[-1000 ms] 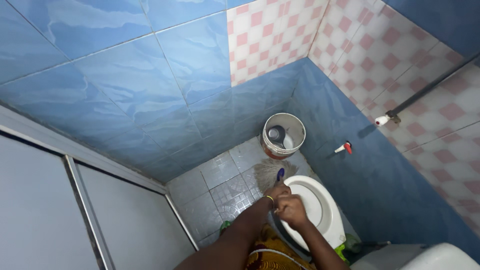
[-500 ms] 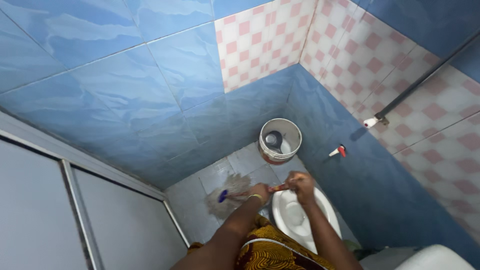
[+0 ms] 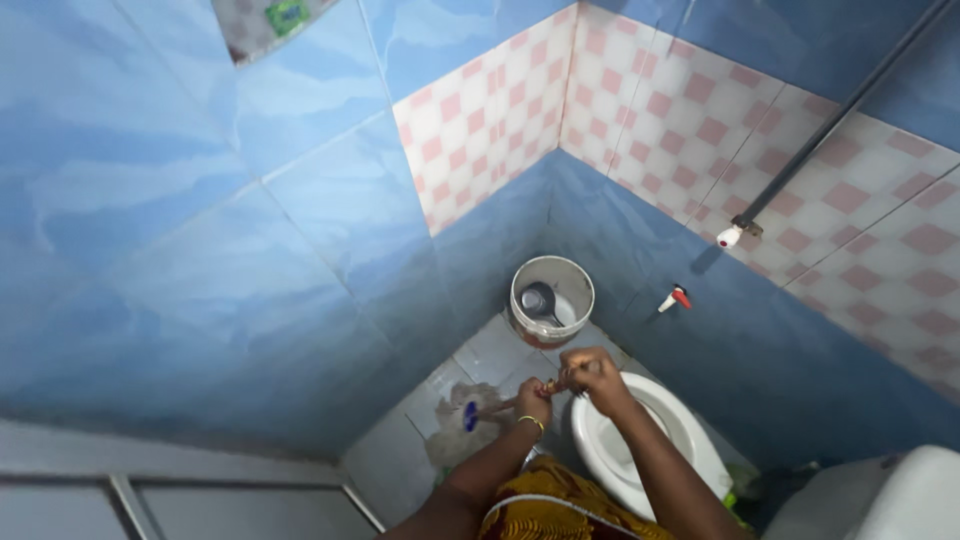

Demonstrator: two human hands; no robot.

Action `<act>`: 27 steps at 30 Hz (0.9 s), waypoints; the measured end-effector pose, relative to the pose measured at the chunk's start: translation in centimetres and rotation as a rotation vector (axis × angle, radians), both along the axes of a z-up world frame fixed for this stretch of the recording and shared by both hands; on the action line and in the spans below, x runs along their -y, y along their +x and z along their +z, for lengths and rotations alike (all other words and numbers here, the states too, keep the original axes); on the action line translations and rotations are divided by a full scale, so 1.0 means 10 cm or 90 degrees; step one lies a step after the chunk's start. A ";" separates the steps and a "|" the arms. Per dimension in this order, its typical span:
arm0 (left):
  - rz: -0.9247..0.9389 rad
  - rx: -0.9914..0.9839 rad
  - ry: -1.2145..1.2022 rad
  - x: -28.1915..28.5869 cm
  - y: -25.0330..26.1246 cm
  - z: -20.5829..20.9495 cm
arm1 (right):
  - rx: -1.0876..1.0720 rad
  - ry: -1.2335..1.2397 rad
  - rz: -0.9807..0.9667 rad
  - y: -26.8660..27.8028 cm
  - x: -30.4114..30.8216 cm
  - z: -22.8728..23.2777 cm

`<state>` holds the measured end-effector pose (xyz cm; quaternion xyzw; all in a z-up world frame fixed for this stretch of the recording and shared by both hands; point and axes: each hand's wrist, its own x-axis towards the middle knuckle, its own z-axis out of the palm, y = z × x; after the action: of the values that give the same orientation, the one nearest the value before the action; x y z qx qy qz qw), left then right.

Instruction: The person washes a mop by hand under a faucet, wrings out the mop head, and then wipes the bathroom door frame with the damp mop.

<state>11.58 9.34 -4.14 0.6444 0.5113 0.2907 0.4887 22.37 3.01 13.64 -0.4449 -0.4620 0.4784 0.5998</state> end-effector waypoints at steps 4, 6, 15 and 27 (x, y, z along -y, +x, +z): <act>-0.228 0.134 0.118 -0.55 -0.27 0.06 | 0.221 0.067 -0.036 -0.54 -0.25 0.16; -0.375 0.221 0.176 -0.75 -0.46 0.03 | 0.291 0.037 -0.003 -0.82 -0.36 0.13; -0.582 -0.226 0.072 -1.27 -0.33 0.07 | 0.238 -0.014 -0.228 -0.47 -0.66 -0.34; -0.473 -0.244 -0.053 -0.92 -0.33 0.04 | -0.086 -0.014 -0.256 -0.06 -0.44 -0.19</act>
<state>8.28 18.50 -3.73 0.8070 0.3370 -0.0515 0.4822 21.72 7.42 11.74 -0.5015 -0.3175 0.3828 0.7079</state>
